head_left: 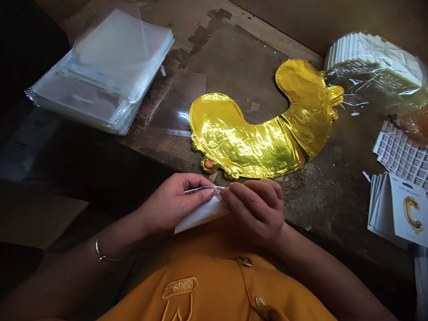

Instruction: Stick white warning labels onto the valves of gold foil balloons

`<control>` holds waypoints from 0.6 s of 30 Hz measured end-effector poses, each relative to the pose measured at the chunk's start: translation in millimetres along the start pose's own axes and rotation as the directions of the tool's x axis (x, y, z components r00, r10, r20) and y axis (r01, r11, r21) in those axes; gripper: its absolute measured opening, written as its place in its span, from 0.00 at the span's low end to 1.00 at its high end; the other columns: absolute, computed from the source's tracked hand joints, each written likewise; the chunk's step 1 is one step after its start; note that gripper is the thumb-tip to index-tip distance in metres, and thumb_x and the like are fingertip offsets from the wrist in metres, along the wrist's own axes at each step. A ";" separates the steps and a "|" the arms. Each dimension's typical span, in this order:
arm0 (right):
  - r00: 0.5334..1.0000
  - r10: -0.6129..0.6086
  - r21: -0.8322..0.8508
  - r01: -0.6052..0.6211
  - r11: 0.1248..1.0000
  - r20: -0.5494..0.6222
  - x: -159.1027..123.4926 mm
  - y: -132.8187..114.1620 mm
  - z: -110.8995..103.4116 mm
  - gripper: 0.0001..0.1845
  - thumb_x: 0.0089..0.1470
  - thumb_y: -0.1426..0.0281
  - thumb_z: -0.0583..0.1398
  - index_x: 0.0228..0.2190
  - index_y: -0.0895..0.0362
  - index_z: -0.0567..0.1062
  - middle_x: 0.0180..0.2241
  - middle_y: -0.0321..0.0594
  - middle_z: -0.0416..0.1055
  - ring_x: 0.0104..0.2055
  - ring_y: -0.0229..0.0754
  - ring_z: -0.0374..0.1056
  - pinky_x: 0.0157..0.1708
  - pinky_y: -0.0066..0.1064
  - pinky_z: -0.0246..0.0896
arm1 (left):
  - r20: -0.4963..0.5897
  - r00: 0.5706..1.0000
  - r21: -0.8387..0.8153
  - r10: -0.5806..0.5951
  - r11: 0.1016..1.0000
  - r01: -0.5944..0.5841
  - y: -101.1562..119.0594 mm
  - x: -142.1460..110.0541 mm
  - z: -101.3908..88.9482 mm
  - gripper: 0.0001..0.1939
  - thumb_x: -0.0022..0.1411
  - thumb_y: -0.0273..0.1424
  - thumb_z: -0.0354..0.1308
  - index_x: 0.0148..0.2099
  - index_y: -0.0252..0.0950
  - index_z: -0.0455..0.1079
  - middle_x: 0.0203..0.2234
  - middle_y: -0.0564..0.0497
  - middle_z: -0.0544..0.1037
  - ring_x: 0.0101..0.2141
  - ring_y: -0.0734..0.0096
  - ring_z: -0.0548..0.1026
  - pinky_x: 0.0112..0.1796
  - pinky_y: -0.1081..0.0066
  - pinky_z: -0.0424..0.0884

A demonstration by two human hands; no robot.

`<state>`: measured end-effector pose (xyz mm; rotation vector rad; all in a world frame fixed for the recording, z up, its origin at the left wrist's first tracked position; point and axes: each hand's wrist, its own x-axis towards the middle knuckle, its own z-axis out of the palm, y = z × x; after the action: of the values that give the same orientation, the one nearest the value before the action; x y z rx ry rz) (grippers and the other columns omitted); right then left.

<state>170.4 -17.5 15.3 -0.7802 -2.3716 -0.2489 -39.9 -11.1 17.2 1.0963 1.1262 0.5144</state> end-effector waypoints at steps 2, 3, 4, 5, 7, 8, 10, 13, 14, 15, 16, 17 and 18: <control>1.000 -0.030 -0.005 0.030 1.000 -0.002 0.7 2.7 1.3 0.07 0.53 0.76 0.59 0.34 0.55 0.76 0.35 0.40 0.77 0.36 0.41 0.65 0.36 0.34 0.60 | 0.000 1.000 -0.021 -0.028 0.999 0.028 -0.4 0.4 0.0 0.15 0.56 0.41 0.61 0.38 0.35 0.76 0.33 0.51 0.81 0.34 0.68 0.76 0.35 0.72 0.72; 0.999 -0.047 -0.003 0.047 0.999 0.000 1.1 3.2 1.9 0.07 0.53 0.76 0.59 0.34 0.55 0.75 0.34 0.39 0.77 0.36 0.40 0.66 0.35 0.34 0.60 | 0.003 0.999 -0.034 -0.044 0.998 0.044 -1.0 0.9 0.0 0.15 0.56 0.42 0.61 0.38 0.35 0.76 0.33 0.50 0.81 0.33 0.69 0.76 0.34 0.72 0.71; 0.998 -0.058 0.001 0.058 0.998 0.002 1.3 2.9 2.4 0.07 0.54 0.76 0.58 0.34 0.55 0.75 0.34 0.39 0.76 0.36 0.40 0.66 0.35 0.33 0.60 | 0.006 0.998 -0.048 -0.058 0.997 0.058 -1.8 1.4 -0.1 0.16 0.56 0.42 0.61 0.38 0.34 0.76 0.32 0.50 0.80 0.32 0.69 0.75 0.33 0.73 0.71; 0.998 -0.059 0.007 0.059 0.998 0.010 1.6 1.9 2.7 0.07 0.54 0.76 0.58 0.34 0.55 0.75 0.34 0.39 0.76 0.35 0.39 0.66 0.35 0.33 0.60 | 0.011 0.998 -0.061 -0.070 0.996 0.070 -2.5 1.9 0.0 0.16 0.56 0.42 0.61 0.38 0.34 0.75 0.32 0.50 0.80 0.31 0.70 0.75 0.32 0.73 0.70; 0.999 -0.018 0.030 0.017 0.999 0.039 2.8 -1.4 1.9 0.06 0.54 0.75 0.58 0.35 0.55 0.73 0.34 0.40 0.76 0.35 0.40 0.66 0.34 0.34 0.60 | 0.023 0.997 -0.069 -0.077 0.994 0.079 -3.6 2.5 -0.1 0.16 0.56 0.43 0.61 0.38 0.34 0.75 0.31 0.51 0.80 0.30 0.70 0.75 0.30 0.74 0.70; 0.998 0.040 0.056 -0.043 0.998 0.050 4.2 -2.7 0.6 0.06 0.54 0.76 0.59 0.35 0.55 0.73 0.34 0.40 0.75 0.35 0.40 0.66 0.35 0.34 0.61 | 0.021 0.998 -0.053 -0.067 0.996 0.068 -3.7 2.3 -0.3 0.16 0.57 0.43 0.60 0.38 0.34 0.75 0.30 0.51 0.80 0.30 0.70 0.75 0.30 0.74 0.70; 0.974 0.217 0.147 -0.223 0.964 0.059 9.8 -2.3 -3.4 0.07 0.52 0.77 0.60 0.35 0.55 0.71 0.33 0.40 0.74 0.35 0.40 0.66 0.35 0.34 0.62 | -0.003 1.000 0.046 0.000 0.999 0.000 -3.4 0.8 -1.7 0.14 0.59 0.41 0.58 0.38 0.35 0.75 0.31 0.51 0.80 0.31 0.69 0.76 0.32 0.73 0.71; 0.819 0.573 0.288 -0.556 0.780 0.030 24.7 10.2 -8.0 0.04 0.53 0.75 0.61 0.32 0.54 0.71 0.32 0.38 0.72 0.36 0.40 0.68 0.36 0.34 0.63 | -0.036 0.955 0.376 0.295 0.889 -0.261 -3.8 -1.6 -7.2 0.10 0.63 0.35 0.55 0.40 0.36 0.76 0.35 0.50 0.80 0.36 0.68 0.77 0.39 0.72 0.72; 0.745 0.667 0.321 -0.638 0.700 0.028 30.3 16.7 -7.2 0.02 0.53 0.73 0.61 0.31 0.54 0.72 0.32 0.38 0.72 0.35 0.40 0.68 0.35 0.34 0.63 | -0.013 0.904 0.501 0.427 0.785 -0.363 -4.6 -1.4 -10.0 0.09 0.63 0.32 0.54 0.40 0.37 0.76 0.38 0.49 0.80 0.39 0.67 0.77 0.42 0.70 0.72; 0.676 0.736 0.348 -0.701 0.622 0.046 35.6 23.1 -4.5 0.01 0.53 0.71 0.61 0.30 0.54 0.72 0.31 0.37 0.72 0.35 0.40 0.68 0.35 0.34 0.63 | 0.031 0.841 0.611 0.540 0.656 -0.444 -5.8 -0.2 -13.0 0.09 0.63 0.30 0.54 0.41 0.38 0.76 0.42 0.48 0.79 0.44 0.66 0.76 0.47 0.67 0.70; 0.623 0.778 0.374 -0.741 0.557 0.076 40.2 28.9 0.1 0.02 0.53 0.70 0.61 0.29 0.54 0.73 0.30 0.37 0.72 0.34 0.40 0.68 0.35 0.35 0.63 | 0.090 0.777 0.693 0.624 0.521 -0.498 -7.1 2.0 -16.1 0.08 0.63 0.28 0.54 0.41 0.39 0.75 0.46 0.48 0.78 0.48 0.64 0.74 0.52 0.63 0.67; 0.594 0.796 0.390 -0.764 0.514 0.117 43.9 33.3 6.4 0.03 0.52 0.69 0.62 0.28 0.55 0.74 0.29 0.37 0.72 0.33 0.40 0.67 0.35 0.35 0.63 | 0.149 0.725 0.747 0.672 0.404 -0.528 -8.5 5.2 -19.1 0.08 0.63 0.27 0.55 0.40 0.39 0.75 0.50 0.48 0.76 0.53 0.62 0.71 0.57 0.59 0.61; 0.585 0.795 0.391 -0.777 0.492 0.161 46.3 36.2 13.9 0.04 0.51 0.69 0.62 0.27 0.55 0.74 0.29 0.37 0.72 0.33 0.40 0.67 0.35 0.35 0.63 | 0.196 0.694 0.777 0.692 0.323 -0.541 -10.0 9.1 -21.7 0.08 0.62 0.26 0.55 0.40 0.40 0.75 0.53 0.49 0.74 0.56 0.60 0.69 0.60 0.55 0.55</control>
<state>155.5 38.5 32.2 -1.5100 -1.6627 0.6293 -57.6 1.3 3.7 2.4102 1.0561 0.7397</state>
